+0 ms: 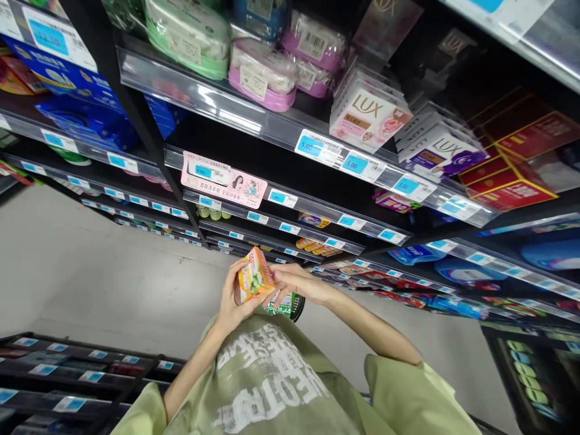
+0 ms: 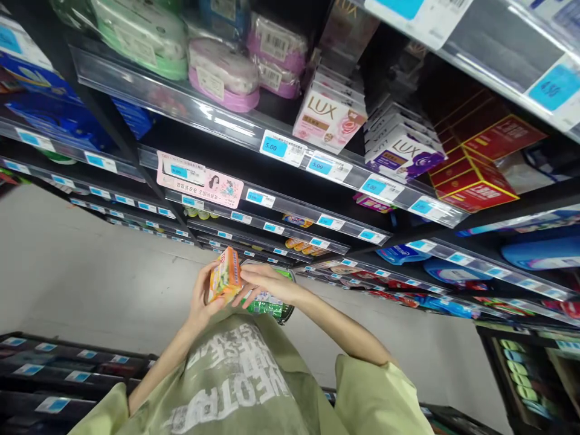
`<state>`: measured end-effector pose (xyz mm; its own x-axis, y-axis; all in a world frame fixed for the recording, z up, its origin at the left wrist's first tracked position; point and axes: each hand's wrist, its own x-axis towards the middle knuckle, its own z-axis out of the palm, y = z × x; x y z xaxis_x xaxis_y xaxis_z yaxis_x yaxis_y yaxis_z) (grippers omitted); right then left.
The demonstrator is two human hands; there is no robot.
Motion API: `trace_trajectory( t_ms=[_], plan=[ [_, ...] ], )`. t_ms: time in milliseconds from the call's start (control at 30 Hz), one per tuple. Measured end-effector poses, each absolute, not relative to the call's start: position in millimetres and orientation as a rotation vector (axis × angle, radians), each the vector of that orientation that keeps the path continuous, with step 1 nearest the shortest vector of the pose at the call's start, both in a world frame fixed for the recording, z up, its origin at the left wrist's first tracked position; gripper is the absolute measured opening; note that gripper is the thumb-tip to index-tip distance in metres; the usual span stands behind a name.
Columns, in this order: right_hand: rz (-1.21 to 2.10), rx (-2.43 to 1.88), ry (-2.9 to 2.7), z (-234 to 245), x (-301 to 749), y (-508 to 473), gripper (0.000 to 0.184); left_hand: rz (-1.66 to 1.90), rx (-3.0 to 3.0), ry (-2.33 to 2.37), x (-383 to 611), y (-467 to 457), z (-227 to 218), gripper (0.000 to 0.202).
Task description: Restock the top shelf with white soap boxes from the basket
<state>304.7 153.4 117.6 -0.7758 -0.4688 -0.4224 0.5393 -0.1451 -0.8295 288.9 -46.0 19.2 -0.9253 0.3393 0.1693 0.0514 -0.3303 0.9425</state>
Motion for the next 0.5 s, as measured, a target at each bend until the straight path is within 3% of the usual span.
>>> trace_trajectory(
  t_ms=[100, 233, 367, 500],
  plan=[
    [-1.997, 0.124, 1.433, 118, 304, 152, 0.045, 2.445, 0.054, 1.033, 293, -52, 23, 0.063],
    [-1.981, 0.14, 1.463, 118, 303, 147, 0.031, 2.276, -0.306, 0.326, 296, -54, 30, 0.067],
    [-1.923, 0.154, 1.462, 116, 301, 144, 0.028, 2.127, -0.418, -0.051, 299, -58, 23, 0.068],
    [-1.899, 0.171, 1.48, 114, 301, 143, 0.024, 2.106, -0.454, -0.144, 300, -64, 21, 0.06]
  ],
)
